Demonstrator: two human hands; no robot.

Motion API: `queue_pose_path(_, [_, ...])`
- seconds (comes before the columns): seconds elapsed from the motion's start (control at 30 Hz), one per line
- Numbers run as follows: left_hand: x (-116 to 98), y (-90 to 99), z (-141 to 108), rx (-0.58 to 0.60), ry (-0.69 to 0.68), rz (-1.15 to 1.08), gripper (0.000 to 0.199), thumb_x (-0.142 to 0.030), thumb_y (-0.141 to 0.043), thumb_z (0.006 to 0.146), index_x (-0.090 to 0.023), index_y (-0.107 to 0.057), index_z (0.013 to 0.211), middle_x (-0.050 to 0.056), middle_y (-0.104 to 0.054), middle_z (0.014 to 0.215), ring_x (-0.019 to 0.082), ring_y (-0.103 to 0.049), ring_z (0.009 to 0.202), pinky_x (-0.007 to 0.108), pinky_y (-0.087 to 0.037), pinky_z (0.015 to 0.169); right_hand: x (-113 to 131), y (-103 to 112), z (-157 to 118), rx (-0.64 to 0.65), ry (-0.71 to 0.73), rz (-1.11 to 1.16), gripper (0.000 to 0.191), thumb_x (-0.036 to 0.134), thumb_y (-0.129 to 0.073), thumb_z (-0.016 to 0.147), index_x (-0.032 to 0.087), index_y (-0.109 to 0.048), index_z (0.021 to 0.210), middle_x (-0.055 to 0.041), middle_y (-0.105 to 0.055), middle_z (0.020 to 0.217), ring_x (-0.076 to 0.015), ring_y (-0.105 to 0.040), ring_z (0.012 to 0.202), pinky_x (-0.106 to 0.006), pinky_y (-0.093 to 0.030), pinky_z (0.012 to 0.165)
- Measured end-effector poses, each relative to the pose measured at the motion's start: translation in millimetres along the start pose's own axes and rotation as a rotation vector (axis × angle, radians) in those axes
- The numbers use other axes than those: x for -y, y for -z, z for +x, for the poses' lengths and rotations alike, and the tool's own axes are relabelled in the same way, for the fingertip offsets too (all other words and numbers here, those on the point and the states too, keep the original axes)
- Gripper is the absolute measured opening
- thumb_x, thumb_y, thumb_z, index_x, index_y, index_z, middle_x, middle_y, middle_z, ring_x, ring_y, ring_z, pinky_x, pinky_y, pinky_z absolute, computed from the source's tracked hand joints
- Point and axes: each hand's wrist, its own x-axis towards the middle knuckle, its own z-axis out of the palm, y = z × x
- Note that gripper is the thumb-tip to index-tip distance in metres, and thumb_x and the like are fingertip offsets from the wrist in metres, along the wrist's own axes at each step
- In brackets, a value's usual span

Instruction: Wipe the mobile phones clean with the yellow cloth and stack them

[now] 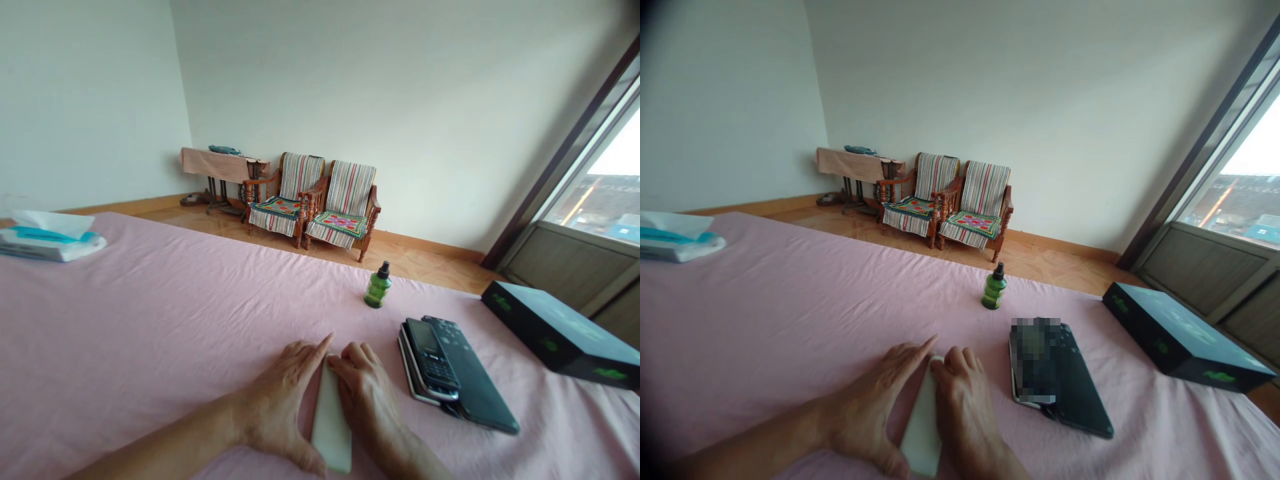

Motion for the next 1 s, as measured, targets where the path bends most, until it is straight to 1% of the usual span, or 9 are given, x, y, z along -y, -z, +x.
queue_pose_path(0.2, [0, -0.8, 0, -0.019, 0.000, -0.013, 0.138, -0.066, -0.077, 0.047, -0.020, 0.006, 0.148, 0.018, -0.034, 0.144, 0.041, -0.032, 0.130, 0.059, -0.021, 0.108, -1, -1, -2, 0.005, 0.002, 0.015, 0.023, 0.002, -0.051, 0.085, 0.021, -0.064, 0.085, -0.0041, -0.055, 0.083, -0.0190, -0.049, 0.080, -0.027, -0.042, 0.069])
queue_pose_path(0.27, [0, -0.8, 0, -0.010, 0.003, -0.014, 0.139, -0.065, -0.078, 0.046, -0.020, 0.005, 0.148, 0.018, -0.034, 0.144, 0.041, -0.031, 0.130, 0.059, -0.021, 0.108, 1, 1, 0, 0.010, -0.008, 0.009, 0.023, 0.002, -0.052, 0.084, 0.021, -0.065, 0.086, -0.0044, -0.055, 0.084, -0.0191, -0.049, 0.081, -0.028, -0.042, 0.070])
queue_pose_path(0.43, [-2, 1.0, 1, 0.000, 0.015, -0.010, 0.136, -0.064, -0.078, 0.048, -0.021, 0.005, 0.148, 0.018, -0.030, 0.146, 0.040, -0.028, 0.132, 0.058, -0.021, 0.108, 3, 7, 9, 0.036, -0.026, -0.052, 0.024, 0.002, -0.052, 0.085, 0.022, -0.066, 0.089, -0.0043, -0.056, 0.083, -0.0195, -0.049, 0.081, -0.029, -0.041, 0.070])
queue_pose_path(0.5, [-2, 1.3, 1, 0.008, 0.026, -0.004, 0.136, -0.064, -0.077, 0.048, -0.021, 0.006, 0.148, 0.017, -0.029, 0.147, 0.041, -0.027, 0.133, 0.059, -0.020, 0.108, 6, 8, 6, 0.042, -0.026, -0.043, 0.024, 0.001, -0.051, 0.084, 0.021, -0.065, 0.086, -0.0042, -0.056, 0.083, -0.0190, -0.049, 0.081, -0.028, -0.041, 0.070])
queue_pose_path(0.63, [-3, 2.2, 1, 0.026, 0.051, 0.003, 0.139, -0.066, -0.077, 0.046, -0.019, 0.005, 0.148, 0.018, -0.031, 0.146, 0.041, -0.028, 0.132, 0.057, -0.021, 0.109, 14, 5, -13, 0.056, 0.005, 0.024, 0.023, 0.001, -0.054, 0.082, 0.021, -0.065, 0.082, -0.0035, -0.056, 0.085, -0.0182, -0.049, 0.083, -0.025, -0.041, 0.068])
queue_pose_path(0.73, [-4, 3.9, 2, 0.029, 0.061, 0.006, 0.135, -0.068, -0.075, 0.046, -0.017, -0.003, 0.148, 0.018, -0.032, 0.146, 0.041, -0.028, 0.133, 0.055, -0.021, 0.110, 14, 3, -16, 0.042, -0.014, 0.021, 0.024, 0.001, -0.054, 0.082, 0.022, -0.066, 0.083, -0.0034, -0.056, 0.085, -0.0179, -0.049, 0.083, -0.025, -0.041, 0.069])
queue_pose_path(0.83, [-6, 6.5, 3, 0.053, 0.068, 0.043, 0.122, -0.070, -0.073, 0.049, -0.016, -0.020, 0.145, 0.018, -0.029, 0.148, 0.041, -0.025, 0.134, 0.055, -0.020, 0.111, 6, 0, -3, -0.005, -0.071, -0.058, 0.024, 0.002, -0.051, 0.084, 0.021, -0.066, 0.084, -0.0043, -0.055, 0.084, -0.0180, -0.048, 0.082, -0.026, -0.041, 0.071])
queue_pose_path(0.9, [-9, 8.5, 5, 0.064, 0.067, 0.078, 0.115, -0.071, -0.072, 0.048, -0.016, -0.031, 0.141, 0.018, -0.031, 0.147, 0.041, -0.027, 0.134, 0.054, -0.020, 0.111, 1, -2, 7, -0.025, -0.104, -0.092, 0.023, 0.004, -0.051, 0.084, 0.020, -0.066, 0.081, -0.0048, -0.054, 0.082, -0.0185, -0.048, 0.081, -0.027, -0.040, 0.070])
queue_pose_path(1.0, [-12, 10.3, 6, 0.047, 0.078, 0.117, 0.114, -0.071, -0.073, 0.045, -0.015, -0.036, 0.137, 0.018, -0.036, 0.143, 0.040, -0.032, 0.130, 0.054, -0.022, 0.110, -1, -3, 15, -0.041, -0.109, -0.101, 0.024, 0.004, -0.050, 0.085, 0.020, -0.067, 0.081, -0.0054, -0.055, 0.082, -0.0191, -0.048, 0.081, -0.028, -0.040, 0.070])
